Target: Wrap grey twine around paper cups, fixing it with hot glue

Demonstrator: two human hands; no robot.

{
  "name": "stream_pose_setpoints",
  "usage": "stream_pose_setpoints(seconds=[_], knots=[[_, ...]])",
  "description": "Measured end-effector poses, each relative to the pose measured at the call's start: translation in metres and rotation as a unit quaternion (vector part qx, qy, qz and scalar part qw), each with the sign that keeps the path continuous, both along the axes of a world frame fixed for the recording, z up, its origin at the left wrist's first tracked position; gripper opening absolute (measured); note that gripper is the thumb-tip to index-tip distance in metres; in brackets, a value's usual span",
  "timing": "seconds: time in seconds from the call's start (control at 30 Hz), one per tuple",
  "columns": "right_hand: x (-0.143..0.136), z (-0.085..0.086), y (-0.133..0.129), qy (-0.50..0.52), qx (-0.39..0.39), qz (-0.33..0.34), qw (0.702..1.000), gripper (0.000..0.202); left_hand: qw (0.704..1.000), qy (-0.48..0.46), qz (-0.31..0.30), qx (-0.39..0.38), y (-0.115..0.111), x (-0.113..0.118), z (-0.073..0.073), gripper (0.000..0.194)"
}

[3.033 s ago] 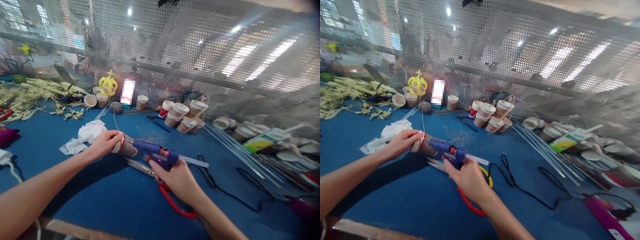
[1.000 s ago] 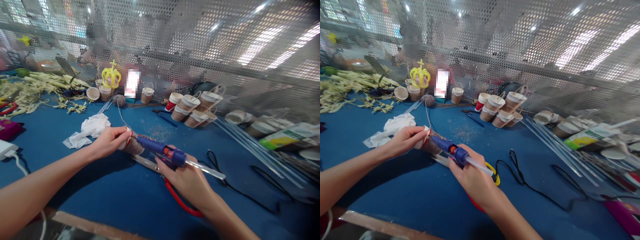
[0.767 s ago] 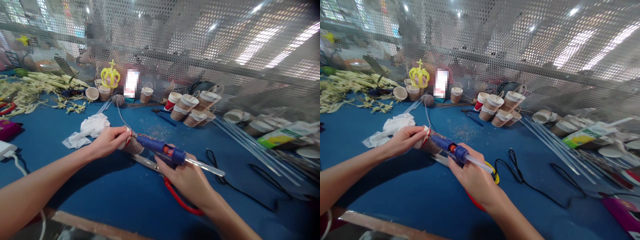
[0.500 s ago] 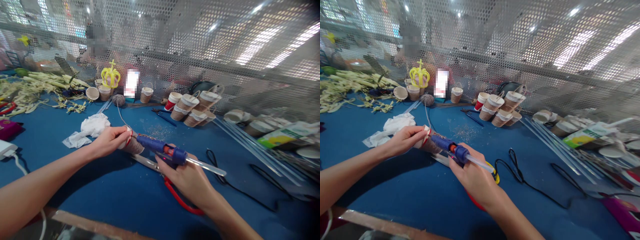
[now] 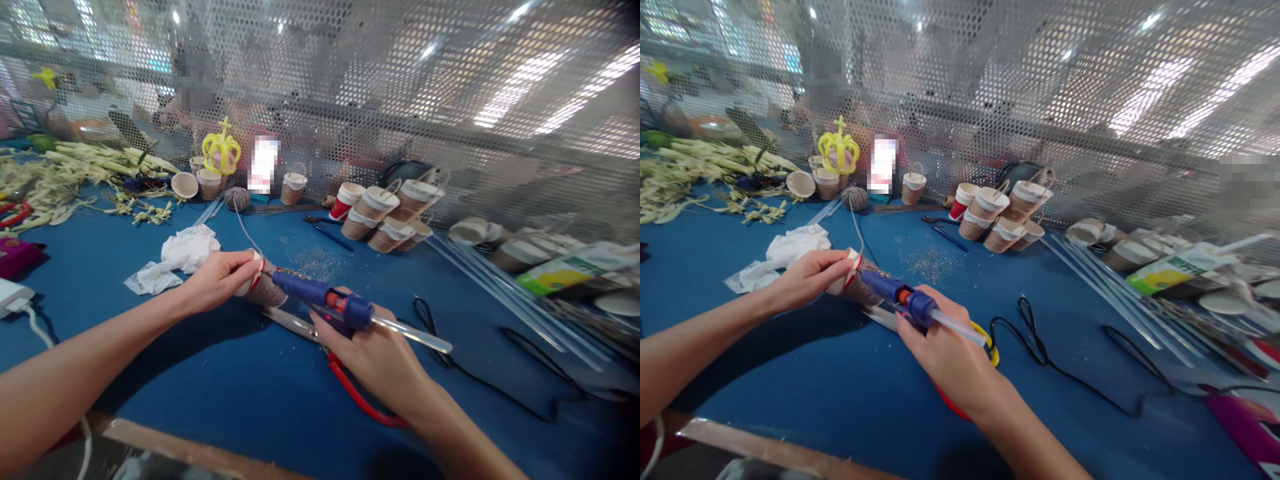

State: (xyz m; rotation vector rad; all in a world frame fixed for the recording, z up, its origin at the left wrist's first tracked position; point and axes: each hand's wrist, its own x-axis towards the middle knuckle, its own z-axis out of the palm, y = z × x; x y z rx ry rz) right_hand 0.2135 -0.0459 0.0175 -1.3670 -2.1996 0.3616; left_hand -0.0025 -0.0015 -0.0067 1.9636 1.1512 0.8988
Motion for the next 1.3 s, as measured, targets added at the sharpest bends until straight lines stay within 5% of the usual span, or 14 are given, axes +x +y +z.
stream_pose_setpoints(seconds=[1.3], knots=[[0.003, 0.008, 0.003, 0.006, 0.034, 0.01, 0.999, 0.009, 0.998, 0.005, -0.055, -0.019, 0.0, -0.003, -0.001, 0.036]])
